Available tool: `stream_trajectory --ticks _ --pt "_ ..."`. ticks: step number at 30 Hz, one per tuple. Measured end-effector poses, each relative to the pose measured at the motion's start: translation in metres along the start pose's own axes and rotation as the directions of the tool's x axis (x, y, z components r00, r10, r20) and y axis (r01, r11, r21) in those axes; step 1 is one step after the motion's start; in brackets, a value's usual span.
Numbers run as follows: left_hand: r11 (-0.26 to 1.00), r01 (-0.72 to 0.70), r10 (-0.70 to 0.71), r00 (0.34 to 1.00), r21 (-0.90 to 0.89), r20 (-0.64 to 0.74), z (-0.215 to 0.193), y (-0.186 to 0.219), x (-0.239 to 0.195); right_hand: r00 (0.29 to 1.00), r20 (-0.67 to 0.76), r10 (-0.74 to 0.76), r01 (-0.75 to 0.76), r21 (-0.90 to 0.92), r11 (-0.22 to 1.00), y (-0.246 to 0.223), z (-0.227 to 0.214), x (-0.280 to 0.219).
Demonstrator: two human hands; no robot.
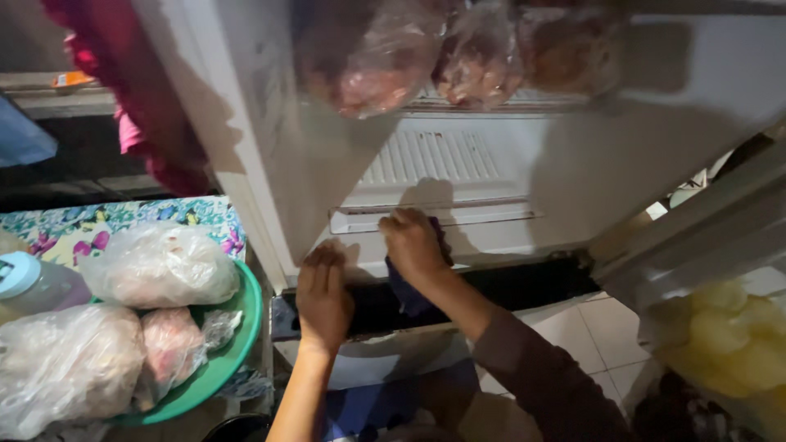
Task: The person cleans the interior of a refrigerator using a purple cloth, repeatedly dipping it into a bucket of water. They wipe the shelves and walls, then place several plastic bags containing food items into the refrigerator.
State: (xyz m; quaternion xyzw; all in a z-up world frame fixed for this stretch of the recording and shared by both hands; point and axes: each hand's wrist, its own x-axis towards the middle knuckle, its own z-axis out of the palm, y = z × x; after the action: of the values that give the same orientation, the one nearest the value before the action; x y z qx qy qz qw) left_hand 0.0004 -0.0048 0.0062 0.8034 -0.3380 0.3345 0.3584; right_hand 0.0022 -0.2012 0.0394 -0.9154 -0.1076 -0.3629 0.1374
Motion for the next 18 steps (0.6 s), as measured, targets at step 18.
stream_trajectory --ticks 18 --pt "0.997 0.017 -0.014 0.999 0.074 -0.041 0.006 0.005 -0.002 0.906 0.049 0.42 -0.369 -0.394 0.842 0.177 -0.123 -0.085"
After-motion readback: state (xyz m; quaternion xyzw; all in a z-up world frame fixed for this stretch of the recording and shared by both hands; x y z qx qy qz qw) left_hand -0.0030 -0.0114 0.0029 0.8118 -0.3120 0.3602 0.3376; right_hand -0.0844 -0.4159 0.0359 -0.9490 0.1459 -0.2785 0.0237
